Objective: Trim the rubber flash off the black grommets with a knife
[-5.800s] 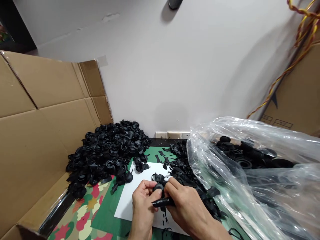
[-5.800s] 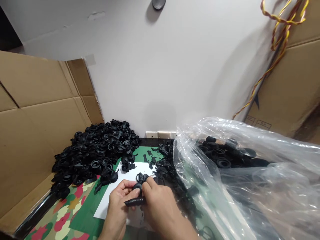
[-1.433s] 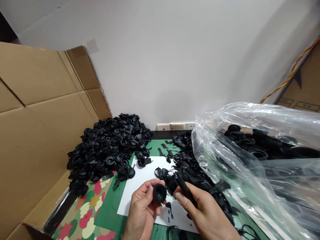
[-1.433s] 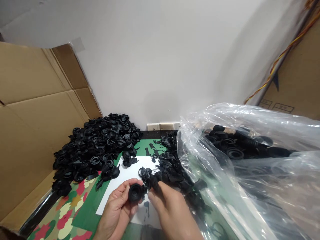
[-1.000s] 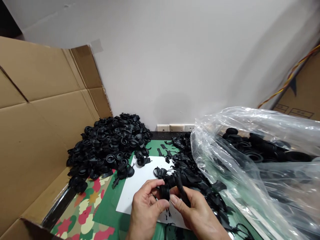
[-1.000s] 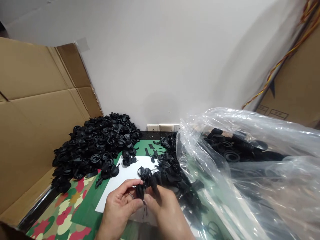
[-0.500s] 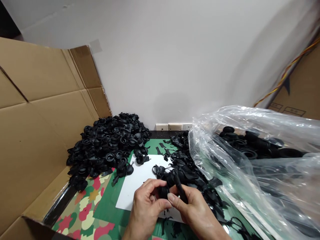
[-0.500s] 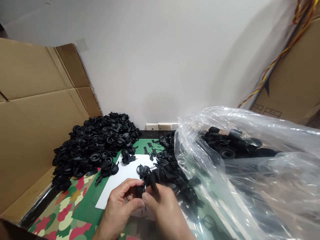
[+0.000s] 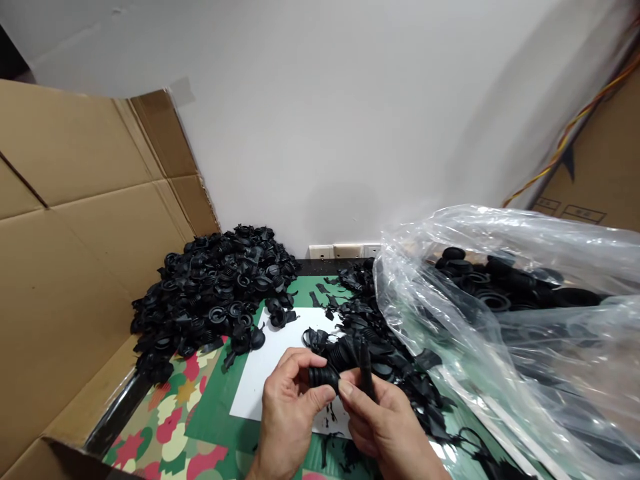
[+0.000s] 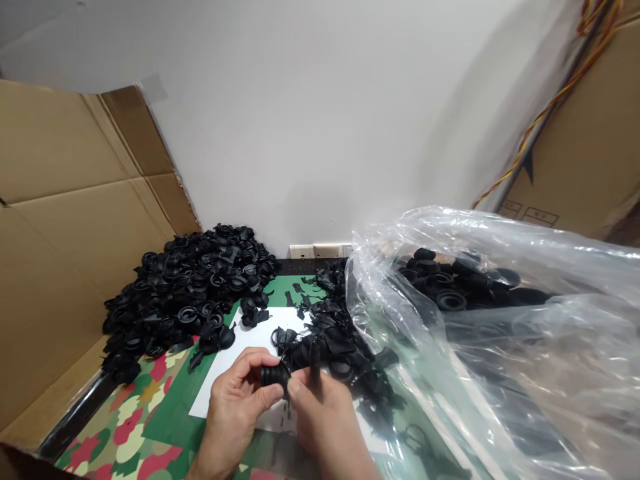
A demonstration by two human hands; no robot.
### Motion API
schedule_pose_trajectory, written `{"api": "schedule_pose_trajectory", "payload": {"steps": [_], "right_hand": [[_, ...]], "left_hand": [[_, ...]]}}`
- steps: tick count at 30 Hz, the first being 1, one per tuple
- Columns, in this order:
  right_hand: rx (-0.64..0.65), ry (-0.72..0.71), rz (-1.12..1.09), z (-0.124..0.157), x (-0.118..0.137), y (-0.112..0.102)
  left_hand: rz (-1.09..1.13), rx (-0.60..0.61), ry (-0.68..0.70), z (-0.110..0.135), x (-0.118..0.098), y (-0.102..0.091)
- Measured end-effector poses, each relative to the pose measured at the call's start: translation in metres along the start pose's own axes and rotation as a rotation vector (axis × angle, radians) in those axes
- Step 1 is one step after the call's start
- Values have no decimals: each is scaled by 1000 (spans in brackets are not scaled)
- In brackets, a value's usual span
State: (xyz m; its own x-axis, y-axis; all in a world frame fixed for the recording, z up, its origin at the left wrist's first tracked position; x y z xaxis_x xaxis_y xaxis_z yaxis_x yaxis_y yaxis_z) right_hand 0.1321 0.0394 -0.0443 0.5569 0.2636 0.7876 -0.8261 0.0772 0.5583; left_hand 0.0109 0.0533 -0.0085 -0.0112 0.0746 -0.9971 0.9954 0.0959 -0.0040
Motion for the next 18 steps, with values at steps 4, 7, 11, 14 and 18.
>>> {"api": "schedule_pose_trajectory", "payload": {"steps": [4,7,11,14,18], "right_hand": [[25,32,-34,1,0,5],[24,14,33,-1,-1,3],[-39,-160,313,-2,13,-13],[-136,-291,416,4,34,-28],[-127,-459,543,14,60,-36]], "left_hand": [[-67,8,88,-1,-1,0],[-51,42,75,-3,0,0],[-54,86,18,-5,1,1],[-70,92,-18,-5,1,0],[-91,107,5,-4,-1,0]]}}
Point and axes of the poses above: each hand's wrist, its own z-axis away from the middle knuckle, its own y-axis out of the palm, x = y × z, the point moved 4 cm from there along -z, towards the middle knuckle, and after that the axes turned 4 degrees about -y, right-handed, at the moved point
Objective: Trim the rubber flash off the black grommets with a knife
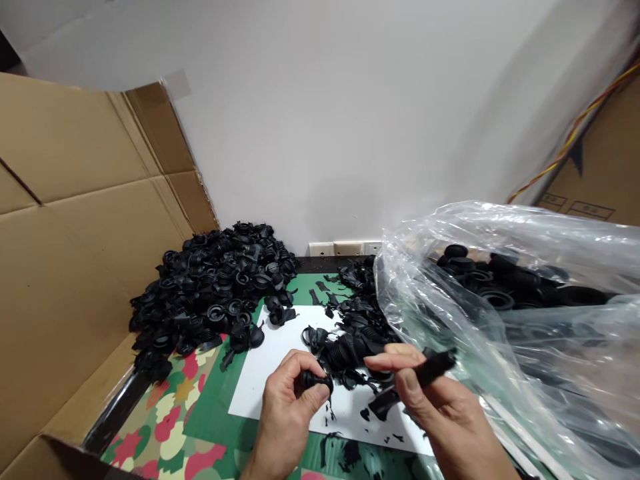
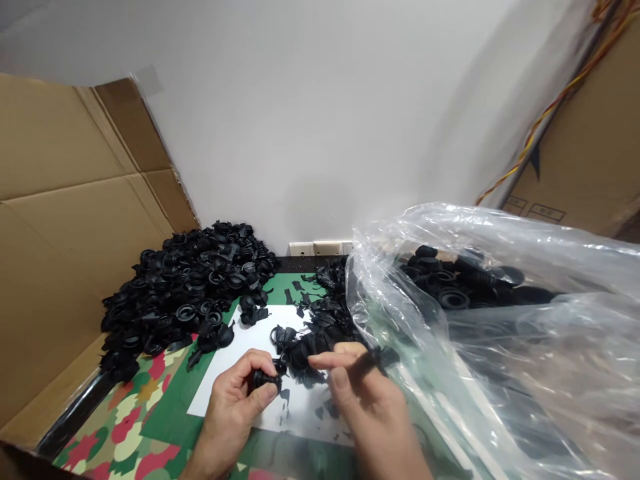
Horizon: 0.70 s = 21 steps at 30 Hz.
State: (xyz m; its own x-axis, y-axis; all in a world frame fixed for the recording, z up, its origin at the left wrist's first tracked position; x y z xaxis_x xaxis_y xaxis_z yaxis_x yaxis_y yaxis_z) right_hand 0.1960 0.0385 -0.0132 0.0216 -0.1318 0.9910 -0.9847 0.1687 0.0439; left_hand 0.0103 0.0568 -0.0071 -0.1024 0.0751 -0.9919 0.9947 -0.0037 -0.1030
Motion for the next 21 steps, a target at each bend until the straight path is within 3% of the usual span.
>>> {"api": "schedule_pose_trajectory", "payload": {"steps": [2,5,8,13,16,21], "right_hand": [[7,-48,28,1,4,-4],[68,46,5,2,-4,-1],[138,140,26,1,-10,10],[253,120,72,-4,0,38],[196,165,-31,-3,-3,43],[107,387,-322,6,-21,45]], "left_hand": [[-12,-1,21,0,-1,0],[-29,-1,43,1,-2,1],[-57,15,67,3,-3,5],[-127,51,106,5,-4,13],[-136,37,104,7,-5,13],[-169,-40,154,10,-5,9]]}}
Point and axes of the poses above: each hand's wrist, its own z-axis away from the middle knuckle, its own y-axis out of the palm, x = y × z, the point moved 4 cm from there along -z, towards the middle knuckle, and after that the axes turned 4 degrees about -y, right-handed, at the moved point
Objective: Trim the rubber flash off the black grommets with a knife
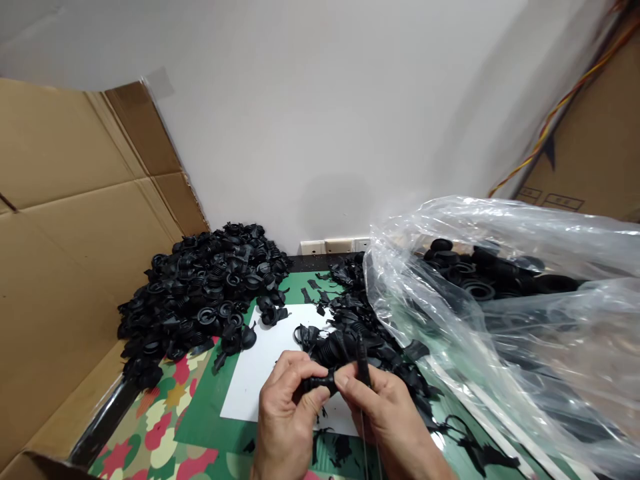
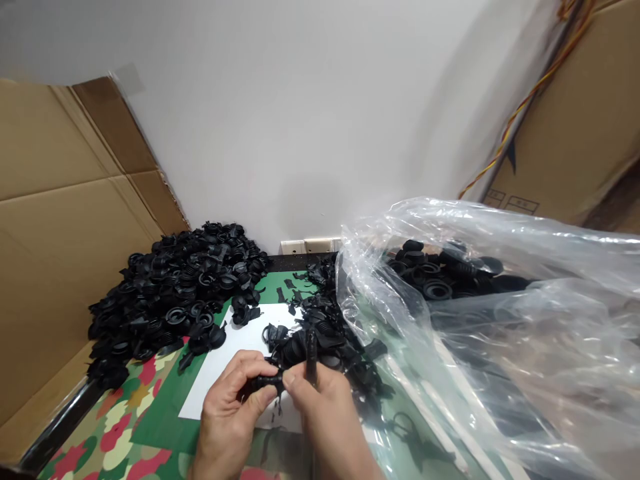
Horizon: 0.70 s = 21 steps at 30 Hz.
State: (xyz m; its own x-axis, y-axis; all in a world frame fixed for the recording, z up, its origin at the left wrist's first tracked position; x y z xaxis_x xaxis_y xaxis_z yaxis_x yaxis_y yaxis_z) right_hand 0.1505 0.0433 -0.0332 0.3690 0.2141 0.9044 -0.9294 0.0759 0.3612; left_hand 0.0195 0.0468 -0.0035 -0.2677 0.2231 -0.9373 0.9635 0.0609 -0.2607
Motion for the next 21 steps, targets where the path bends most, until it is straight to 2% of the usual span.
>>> {"api": "schedule_pose_trajectory", "payload": {"steps": [4,7,9,12,16,21], "right_hand": [[31,101,-138,0,-8,5],[56,139,-135,-1,-11,8],[46,120,-71,-2,-11,5],[-12,55,-3,-3,-6,-10],[-70,-66,-101,0,7,-30],[-54,-318,-115,11,23,-29]], "left_hand": [[164,-24,-103,-3,9,2],[258,39,-299,-5,18,6],[254,87,-382,-5,21,8],[172,94,-345,-5,19,4],[59,82,-233,-3,14,0],[-6,110,-155,-1,11,2]]}}
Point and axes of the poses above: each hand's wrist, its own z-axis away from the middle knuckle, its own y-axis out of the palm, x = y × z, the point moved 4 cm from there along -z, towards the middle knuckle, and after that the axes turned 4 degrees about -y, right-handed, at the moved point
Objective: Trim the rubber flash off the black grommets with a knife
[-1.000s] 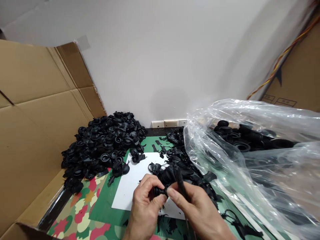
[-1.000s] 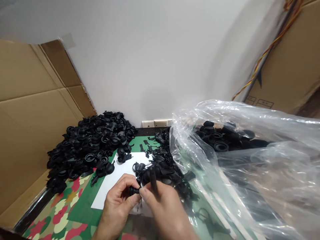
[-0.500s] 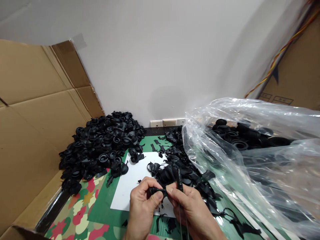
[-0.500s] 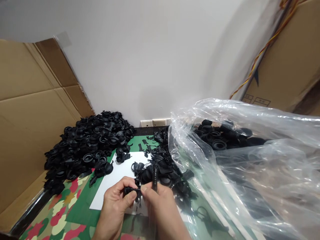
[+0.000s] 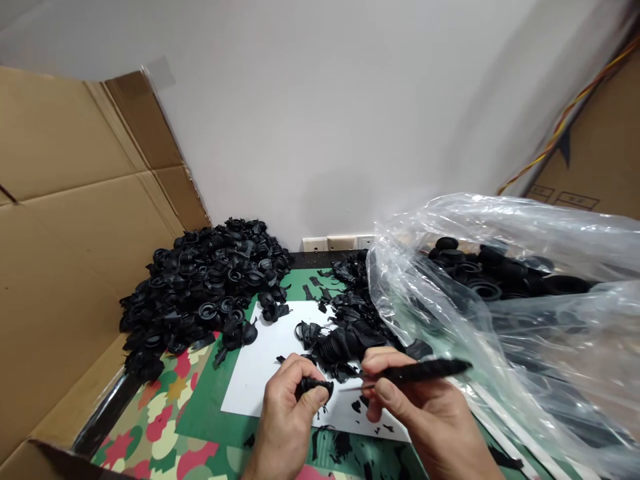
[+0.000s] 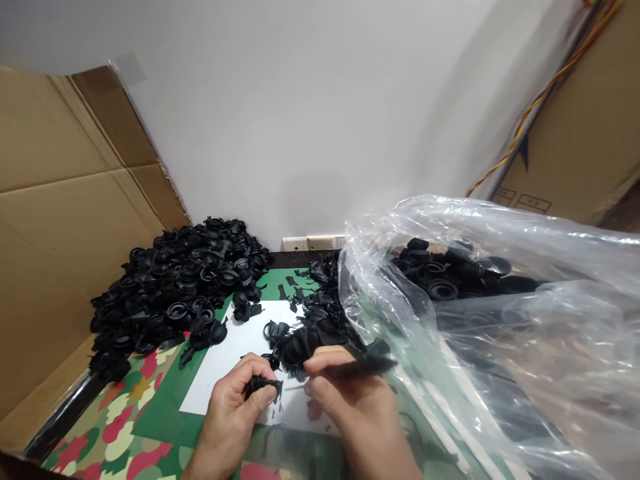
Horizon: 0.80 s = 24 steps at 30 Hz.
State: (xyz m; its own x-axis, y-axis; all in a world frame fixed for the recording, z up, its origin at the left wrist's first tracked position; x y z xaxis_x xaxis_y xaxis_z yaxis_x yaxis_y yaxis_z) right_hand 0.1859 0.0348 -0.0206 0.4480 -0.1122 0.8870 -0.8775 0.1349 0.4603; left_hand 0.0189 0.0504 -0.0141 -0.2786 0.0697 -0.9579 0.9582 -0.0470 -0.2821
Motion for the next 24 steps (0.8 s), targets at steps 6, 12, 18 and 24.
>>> {"api": "schedule_pose_trajectory", "payload": {"steps": [6,12,18,24], "right_hand": [[10,-88,113,4,-4,6],[66,-200,294,1,-8,3],[137,-349,390,-3,-8,5],[176,-458,439,-3,-12,5]], "left_hand": [[-45,19,69,1,-7,1],[-58,16,75,2,-8,1],[-82,28,79,4,-8,1],[-92,26,82,3,-7,1]]}}
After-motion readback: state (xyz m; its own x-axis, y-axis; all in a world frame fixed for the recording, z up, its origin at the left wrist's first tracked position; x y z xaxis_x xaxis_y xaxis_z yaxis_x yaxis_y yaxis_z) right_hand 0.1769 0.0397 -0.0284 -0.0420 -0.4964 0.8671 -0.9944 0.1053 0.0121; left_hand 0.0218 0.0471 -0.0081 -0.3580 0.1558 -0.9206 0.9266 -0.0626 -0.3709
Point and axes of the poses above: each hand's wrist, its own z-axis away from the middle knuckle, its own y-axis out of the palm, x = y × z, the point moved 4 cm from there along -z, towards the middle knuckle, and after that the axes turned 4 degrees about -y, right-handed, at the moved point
